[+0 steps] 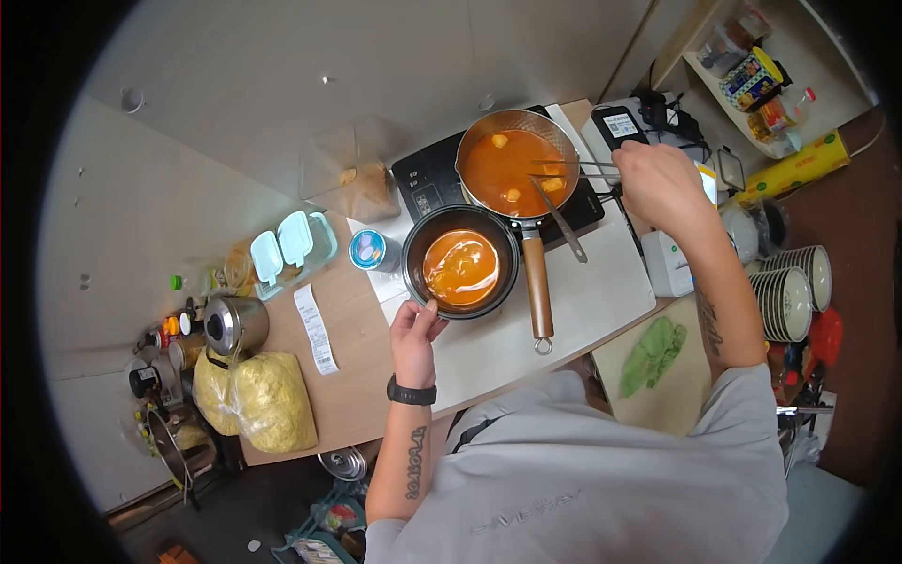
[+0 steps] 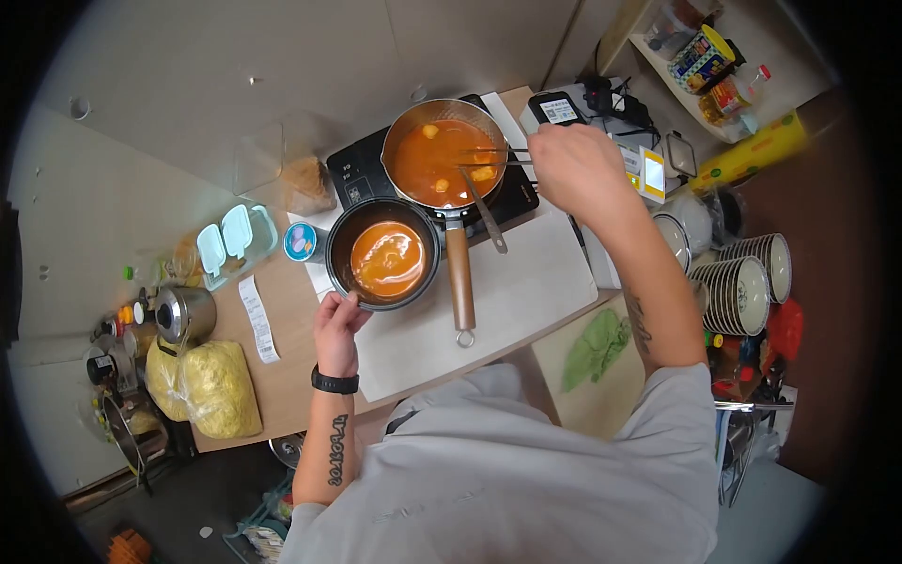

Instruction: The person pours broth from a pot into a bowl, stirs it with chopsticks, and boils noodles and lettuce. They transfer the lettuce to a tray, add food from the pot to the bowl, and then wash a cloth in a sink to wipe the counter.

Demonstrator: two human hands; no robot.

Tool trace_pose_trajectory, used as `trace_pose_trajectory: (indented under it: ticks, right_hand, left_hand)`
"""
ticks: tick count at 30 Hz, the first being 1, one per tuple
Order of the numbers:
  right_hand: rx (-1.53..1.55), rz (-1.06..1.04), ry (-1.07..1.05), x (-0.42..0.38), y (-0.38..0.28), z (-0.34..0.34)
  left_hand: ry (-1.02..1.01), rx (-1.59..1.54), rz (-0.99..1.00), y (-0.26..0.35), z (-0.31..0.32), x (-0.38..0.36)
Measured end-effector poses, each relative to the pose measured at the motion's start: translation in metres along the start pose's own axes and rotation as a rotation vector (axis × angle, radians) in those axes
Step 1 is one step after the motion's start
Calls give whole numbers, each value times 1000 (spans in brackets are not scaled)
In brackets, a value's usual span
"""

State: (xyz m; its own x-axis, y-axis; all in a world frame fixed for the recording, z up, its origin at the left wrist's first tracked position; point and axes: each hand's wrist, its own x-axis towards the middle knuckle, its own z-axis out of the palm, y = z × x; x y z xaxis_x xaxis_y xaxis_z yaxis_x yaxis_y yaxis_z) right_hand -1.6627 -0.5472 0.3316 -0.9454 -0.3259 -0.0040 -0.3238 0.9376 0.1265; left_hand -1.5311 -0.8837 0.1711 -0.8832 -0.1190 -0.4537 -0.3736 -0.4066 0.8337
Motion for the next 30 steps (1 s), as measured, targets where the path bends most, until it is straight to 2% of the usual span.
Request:
trace_pose_trajectory:
  ticks: [1,5,7,13,19,22,26,30]
  right_hand:
    - [-117,-13,-42,4,2,3]
    - [-156,-43,-105,20,-9,10]
    - [-178,-113,-230,30,-14,21]
    - [-136,2,-77,21,7,-8]
    - [-38,142,-71,21,26,18]
    - [41,129,25,11,28,21]
    - [73,172,-2,6,28,25]
    - [233,69,55,-13,18,0]
  left_hand:
    - [-4,-9,-5,-1,-1,0]
    - [-13,14,-5,3,1,-2]
    - [-10,5,-1,4,1,-2]
    - [-14,0,14,9,4,-2]
    - [-19,18,14,10,1,4]
    - [-11,2,27,14,4,4]
    - [9,29,14,13,7,7]
    - [7,26,32,13,7,8]
